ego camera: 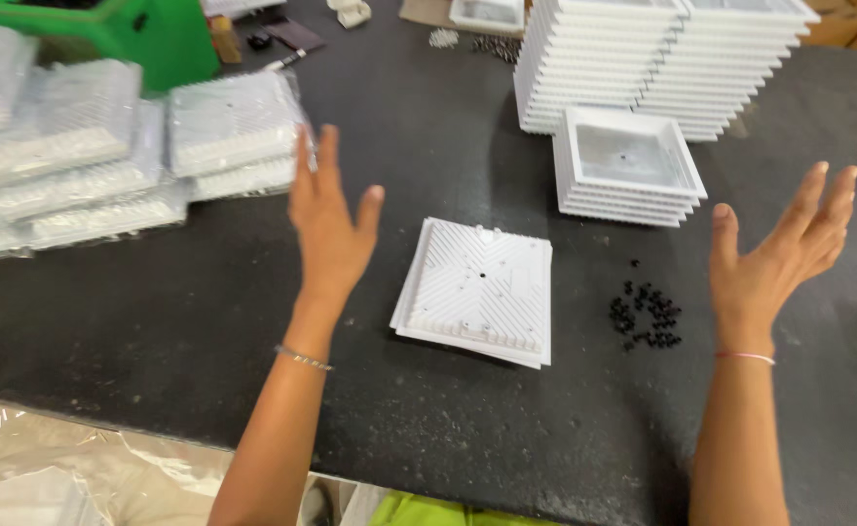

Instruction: The person places small black fasteners onto a white square plastic panel, presses them into position, and stacks the panel with others. They then wrap completed panels in clear plastic bags and set the wrapped panels aside on the workbench.

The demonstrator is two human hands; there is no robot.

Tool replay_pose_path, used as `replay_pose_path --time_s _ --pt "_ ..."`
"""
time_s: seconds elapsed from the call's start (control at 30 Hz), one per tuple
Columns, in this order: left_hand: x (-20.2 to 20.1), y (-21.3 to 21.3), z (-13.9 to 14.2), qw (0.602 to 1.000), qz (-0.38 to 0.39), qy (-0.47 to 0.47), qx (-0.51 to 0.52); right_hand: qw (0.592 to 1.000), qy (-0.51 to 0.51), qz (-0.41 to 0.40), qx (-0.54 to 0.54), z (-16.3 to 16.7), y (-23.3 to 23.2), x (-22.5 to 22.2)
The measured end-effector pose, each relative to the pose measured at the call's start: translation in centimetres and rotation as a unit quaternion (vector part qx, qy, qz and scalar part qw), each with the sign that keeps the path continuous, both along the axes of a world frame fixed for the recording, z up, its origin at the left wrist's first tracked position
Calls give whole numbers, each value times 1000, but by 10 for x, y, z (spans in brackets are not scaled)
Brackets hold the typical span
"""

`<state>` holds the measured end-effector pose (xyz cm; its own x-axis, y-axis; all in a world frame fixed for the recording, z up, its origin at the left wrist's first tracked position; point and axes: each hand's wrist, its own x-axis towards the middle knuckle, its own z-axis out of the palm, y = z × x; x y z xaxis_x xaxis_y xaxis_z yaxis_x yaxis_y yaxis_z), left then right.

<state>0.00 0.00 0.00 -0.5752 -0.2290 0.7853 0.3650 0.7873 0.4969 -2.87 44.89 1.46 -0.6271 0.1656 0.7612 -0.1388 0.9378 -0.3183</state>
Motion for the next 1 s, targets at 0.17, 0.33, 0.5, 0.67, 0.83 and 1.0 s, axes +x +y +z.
replay_pose_path --time_s 0.17,0.33,0.5,0.67,0.83,1.0 --pt "-67 36 -85 981 -131 -132 63 998 -24 46 43 -60 7 -20" --pt "-68 43 -130 960 -166 -199 106 966 -182 152 -101 -86 -11 -30" --pt "-70 39 -127 951 -136 -262 95 823 -383 308 -285 -93 -36 -26" --pt "-67 43 -127 943 -154 -281 86 741 -464 357 -330 -95 -57 -21" --pt "-61 49 -108 901 -185 -368 134 760 -443 344 -329 -101 -63 -17" --pt "-51 52 -87 765 -284 -510 272 856 -333 327 -223 -106 -48 -27"
